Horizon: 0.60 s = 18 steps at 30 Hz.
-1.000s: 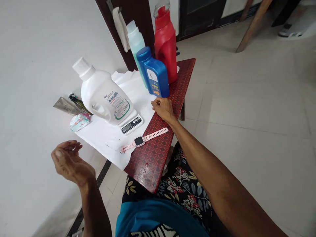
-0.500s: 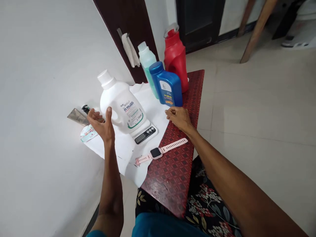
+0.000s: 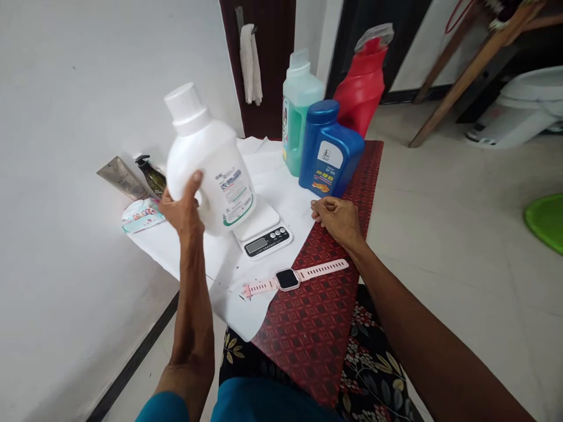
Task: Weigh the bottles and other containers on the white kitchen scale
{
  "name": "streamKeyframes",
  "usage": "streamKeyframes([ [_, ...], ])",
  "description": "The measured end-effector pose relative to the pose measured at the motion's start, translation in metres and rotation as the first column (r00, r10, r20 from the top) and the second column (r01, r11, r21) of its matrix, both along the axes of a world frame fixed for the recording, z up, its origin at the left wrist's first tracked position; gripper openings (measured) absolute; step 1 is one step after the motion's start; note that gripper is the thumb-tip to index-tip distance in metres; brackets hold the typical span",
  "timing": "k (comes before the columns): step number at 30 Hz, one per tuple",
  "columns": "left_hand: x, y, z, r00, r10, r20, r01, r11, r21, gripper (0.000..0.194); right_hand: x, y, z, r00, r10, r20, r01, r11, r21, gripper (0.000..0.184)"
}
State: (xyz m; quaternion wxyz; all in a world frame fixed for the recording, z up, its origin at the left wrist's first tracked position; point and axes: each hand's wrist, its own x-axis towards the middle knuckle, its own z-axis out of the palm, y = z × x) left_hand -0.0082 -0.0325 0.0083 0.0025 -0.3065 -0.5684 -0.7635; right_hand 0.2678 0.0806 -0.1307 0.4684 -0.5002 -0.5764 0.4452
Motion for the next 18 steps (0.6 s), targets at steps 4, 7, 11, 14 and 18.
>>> streamKeyframes([
  [4, -0.036, -0.031, 0.011, 0.976, 0.214, -0.040, -0.212, 0.976, 0.060, 0.045, 0.000, 0.000, 0.000, 1.000, 0.004, 0.013, -0.004, 1.000, 0.017, 0.027],
  [7, -0.060, -0.048, 0.012, 0.939, 0.334, -0.081, -0.332, 0.943, 0.038, 0.043, -0.001, 0.001, -0.001, 0.999, 0.001, 0.035, -0.001, 1.000, 0.016, 0.026],
  [11, -0.090, -0.060, 0.002, 0.912, 0.407, -0.053, -0.407, 0.913, 0.008, 0.043, -0.001, 0.003, -0.002, 0.999, -0.006, 0.051, 0.005, 1.000, 0.016, 0.029],
  [14, -0.111, -0.061, -0.008, 0.909, 0.418, -0.005, -0.418, 0.909, -0.006, 0.042, -0.002, 0.005, -0.003, 0.998, -0.016, 0.053, 0.015, 1.000, 0.021, 0.032],
  [18, -0.134, -0.048, -0.020, 0.889, 0.456, -0.028, -0.457, 0.889, -0.026, 0.035, -0.002, 0.006, -0.005, 0.999, -0.015, 0.042, 0.013, 0.999, 0.032, 0.030],
])
